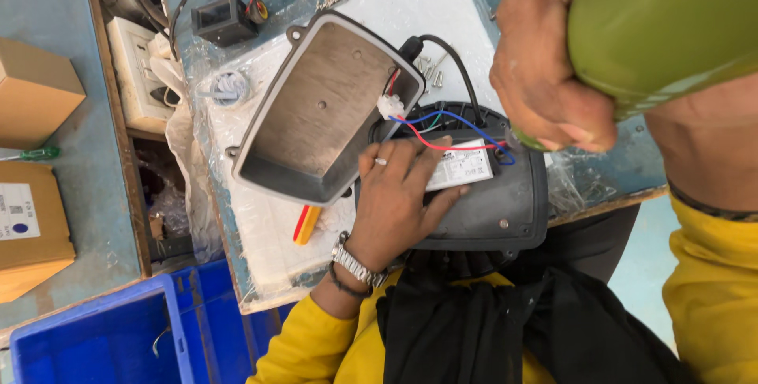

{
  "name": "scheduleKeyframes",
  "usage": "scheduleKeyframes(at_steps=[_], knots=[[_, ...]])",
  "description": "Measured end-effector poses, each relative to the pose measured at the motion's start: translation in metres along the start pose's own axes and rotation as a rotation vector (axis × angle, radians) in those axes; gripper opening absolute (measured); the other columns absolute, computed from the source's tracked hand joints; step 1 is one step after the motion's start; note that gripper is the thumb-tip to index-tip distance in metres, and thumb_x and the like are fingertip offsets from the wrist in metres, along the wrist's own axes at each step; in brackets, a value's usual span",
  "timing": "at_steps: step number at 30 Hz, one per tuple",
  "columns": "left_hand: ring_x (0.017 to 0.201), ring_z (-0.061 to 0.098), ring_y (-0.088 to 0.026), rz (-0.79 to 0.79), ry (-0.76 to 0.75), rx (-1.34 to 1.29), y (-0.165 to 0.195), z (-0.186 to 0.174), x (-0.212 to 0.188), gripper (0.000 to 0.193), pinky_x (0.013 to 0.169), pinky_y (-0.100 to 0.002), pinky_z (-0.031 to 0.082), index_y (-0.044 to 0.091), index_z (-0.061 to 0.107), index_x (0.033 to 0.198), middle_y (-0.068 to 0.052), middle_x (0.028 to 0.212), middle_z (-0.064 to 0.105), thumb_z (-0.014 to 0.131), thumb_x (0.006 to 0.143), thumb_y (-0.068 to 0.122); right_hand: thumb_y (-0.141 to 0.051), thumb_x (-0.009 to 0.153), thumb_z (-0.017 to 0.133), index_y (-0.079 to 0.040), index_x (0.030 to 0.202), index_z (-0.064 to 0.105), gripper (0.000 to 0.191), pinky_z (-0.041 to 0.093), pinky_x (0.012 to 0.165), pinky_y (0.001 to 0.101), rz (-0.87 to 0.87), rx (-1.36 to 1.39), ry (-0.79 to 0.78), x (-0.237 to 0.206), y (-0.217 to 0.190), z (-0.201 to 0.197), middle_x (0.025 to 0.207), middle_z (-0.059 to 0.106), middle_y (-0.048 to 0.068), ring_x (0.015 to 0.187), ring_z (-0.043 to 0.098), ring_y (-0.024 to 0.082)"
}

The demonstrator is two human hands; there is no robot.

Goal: The person assembles an LED floodlight at a workbench. They align the driver unit with the housing, route the green and black wires through the cable gland, seat the driver into the base, and use an electric screwdriver to drive screws securing the components together.

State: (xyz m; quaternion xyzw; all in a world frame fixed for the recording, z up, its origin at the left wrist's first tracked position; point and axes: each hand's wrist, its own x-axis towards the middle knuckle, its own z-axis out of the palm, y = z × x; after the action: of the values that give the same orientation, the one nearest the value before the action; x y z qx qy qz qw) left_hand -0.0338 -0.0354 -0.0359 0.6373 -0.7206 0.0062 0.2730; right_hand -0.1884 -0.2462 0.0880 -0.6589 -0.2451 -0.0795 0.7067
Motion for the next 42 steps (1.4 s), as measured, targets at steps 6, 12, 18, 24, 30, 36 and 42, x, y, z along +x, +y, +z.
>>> scheduleKeyframes(at_steps=[6,12,18,24,30,36,42], knots=[[0.110,0.058,-0.029,-0.018,0.018,-0.024,-0.002,-0.002,0.002,0.052,0.102,-0.045,0.038,0.008,0.065,0.127,-0.010,0.115,0.063,0.083,0.085,0.034,-0.051,0.097,0.069,0.000,0.111,0.068,0.053,0.058,0.087,0.0462,0.178,0.266,-0.645,-0.010,0.048,-0.082,0.101,0.079,0.011,0.090,0.075,0.028],[0.111,0.058,-0.030,0.001,0.030,-0.045,-0.004,-0.002,0.002,0.056,0.103,-0.045,0.038,0.008,0.065,0.130,-0.009,0.117,0.064,0.083,0.085,0.035,-0.048,0.101,0.067,0.001,0.109,0.070,0.050,0.066,0.092,0.0469,0.180,0.144,-0.759,-0.002,0.034,-0.092,0.101,0.079,0.014,0.099,0.080,0.030],[0.112,0.058,-0.030,-0.014,0.021,-0.035,-0.006,0.002,0.000,0.058,0.102,-0.046,0.037,0.008,0.065,0.130,-0.012,0.118,0.064,0.083,0.084,0.038,-0.052,0.101,0.061,-0.013,0.105,0.065,0.040,0.056,0.074,0.0287,-0.114,-0.152,-0.048,-0.054,0.034,-0.042,0.087,0.069,-0.007,0.079,0.062,0.006],[0.114,0.058,-0.030,-0.005,0.059,-0.135,-0.013,-0.002,-0.003,0.054,0.104,-0.045,0.037,0.011,0.066,0.131,-0.012,0.120,0.063,0.083,0.085,0.034,-0.042,0.096,0.073,-0.008,0.093,0.053,0.040,0.053,0.068,0.0358,0.055,-0.476,0.317,-0.072,0.047,-0.050,0.081,0.063,0.006,0.075,0.062,0.021],[0.112,0.057,-0.030,0.026,0.026,-0.163,-0.021,-0.012,-0.002,0.048,0.106,-0.046,0.033,0.016,0.069,0.123,-0.008,0.113,0.062,0.082,0.083,0.041,-0.055,0.110,0.032,-0.009,0.105,0.054,0.052,0.047,0.073,0.0348,-0.141,-0.369,0.547,-0.079,0.048,-0.048,0.085,0.057,0.006,0.076,0.056,0.019],[0.109,0.057,-0.029,0.058,0.011,-0.102,-0.019,-0.019,0.001,0.058,0.106,-0.048,0.033,0.015,0.070,0.117,-0.008,0.110,0.061,0.081,0.080,0.058,-0.060,0.112,0.033,-0.003,0.097,0.049,0.061,0.044,0.066,0.0348,-0.082,-0.403,0.609,-0.094,0.057,-0.057,0.072,0.051,0.008,0.068,0.048,0.021],[0.110,0.056,-0.032,0.124,0.072,-0.128,-0.024,-0.020,-0.003,0.067,0.111,-0.053,0.031,0.011,0.067,0.110,-0.011,0.109,0.059,0.079,0.073,0.065,-0.056,0.111,0.036,-0.002,0.098,0.050,0.058,0.044,0.068,0.0339,-0.046,-0.433,0.687,-0.073,0.041,-0.047,0.074,0.052,0.009,0.069,0.049,0.021]])
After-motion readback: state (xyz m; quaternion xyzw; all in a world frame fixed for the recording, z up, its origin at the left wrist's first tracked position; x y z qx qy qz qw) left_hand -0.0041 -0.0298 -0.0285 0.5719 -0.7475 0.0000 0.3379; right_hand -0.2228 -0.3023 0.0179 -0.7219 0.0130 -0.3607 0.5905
